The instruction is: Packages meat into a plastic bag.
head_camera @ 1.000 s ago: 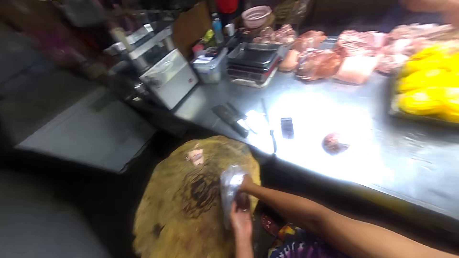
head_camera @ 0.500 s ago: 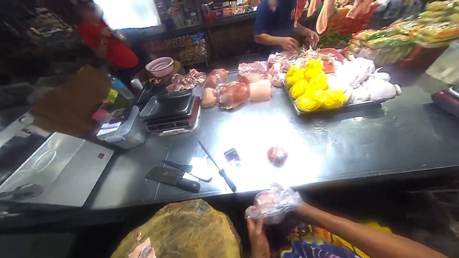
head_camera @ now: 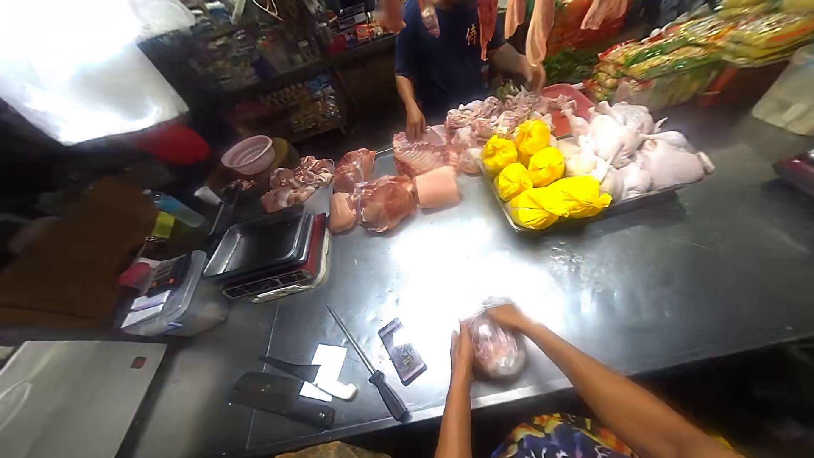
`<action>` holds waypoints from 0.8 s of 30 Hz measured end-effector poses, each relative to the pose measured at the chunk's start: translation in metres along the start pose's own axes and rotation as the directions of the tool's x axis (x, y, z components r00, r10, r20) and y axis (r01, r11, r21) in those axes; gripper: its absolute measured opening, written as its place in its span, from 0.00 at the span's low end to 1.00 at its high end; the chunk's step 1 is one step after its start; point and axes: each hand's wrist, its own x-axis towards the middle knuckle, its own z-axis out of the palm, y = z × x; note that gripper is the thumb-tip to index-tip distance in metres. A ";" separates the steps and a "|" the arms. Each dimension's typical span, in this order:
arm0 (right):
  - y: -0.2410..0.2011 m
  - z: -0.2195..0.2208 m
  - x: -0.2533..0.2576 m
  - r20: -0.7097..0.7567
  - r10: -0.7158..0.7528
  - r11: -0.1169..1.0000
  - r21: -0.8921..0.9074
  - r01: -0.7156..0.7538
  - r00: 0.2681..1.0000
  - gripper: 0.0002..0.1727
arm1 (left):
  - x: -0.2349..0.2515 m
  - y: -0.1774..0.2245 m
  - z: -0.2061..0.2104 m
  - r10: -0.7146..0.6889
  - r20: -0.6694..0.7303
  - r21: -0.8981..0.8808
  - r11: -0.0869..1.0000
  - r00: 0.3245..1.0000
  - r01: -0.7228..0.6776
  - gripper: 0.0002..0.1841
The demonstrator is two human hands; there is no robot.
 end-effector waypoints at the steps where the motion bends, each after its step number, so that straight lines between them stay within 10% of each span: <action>1: -0.006 -0.006 0.013 0.030 0.007 1.000 -0.019 -0.007 1.000 0.34 | 0.014 0.001 -0.003 -0.039 0.044 0.023 0.999 0.998 0.038 0.37; 7: -0.008 -0.032 0.016 0.138 -0.182 0.897 0.430 0.107 0.974 0.21 | 0.016 0.010 -0.008 0.034 0.160 -0.362 0.932 0.987 0.027 0.30; 11: 0.034 -0.062 -0.037 0.019 -0.581 0.388 0.885 0.257 0.813 0.29 | -0.035 0.029 -0.020 0.298 0.049 -0.524 0.820 0.953 -0.230 0.30; 13: 0.040 -0.062 -0.057 -0.082 -0.524 0.215 0.950 0.225 0.848 0.25 | -0.047 0.033 -0.017 0.304 -0.084 -0.544 0.784 0.949 -0.300 0.22; 16: 0.026 -0.057 -0.067 -0.345 -0.116 0.438 0.824 0.360 0.931 0.08 | -0.044 0.028 -0.015 0.326 -0.322 -0.355 0.829 0.889 -0.433 0.09; 19: 0.012 -0.070 -0.079 -0.620 -0.016 0.784 0.479 0.395 0.785 0.05 | -0.040 0.037 -0.035 0.517 -0.369 -0.087 0.808 0.773 -0.582 0.07; 24: -0.023 -0.078 -0.115 -0.743 -0.071 0.821 0.335 0.462 0.665 0.06 | -0.043 0.058 -0.058 0.369 0.043 -0.279 0.897 0.929 -0.343 0.15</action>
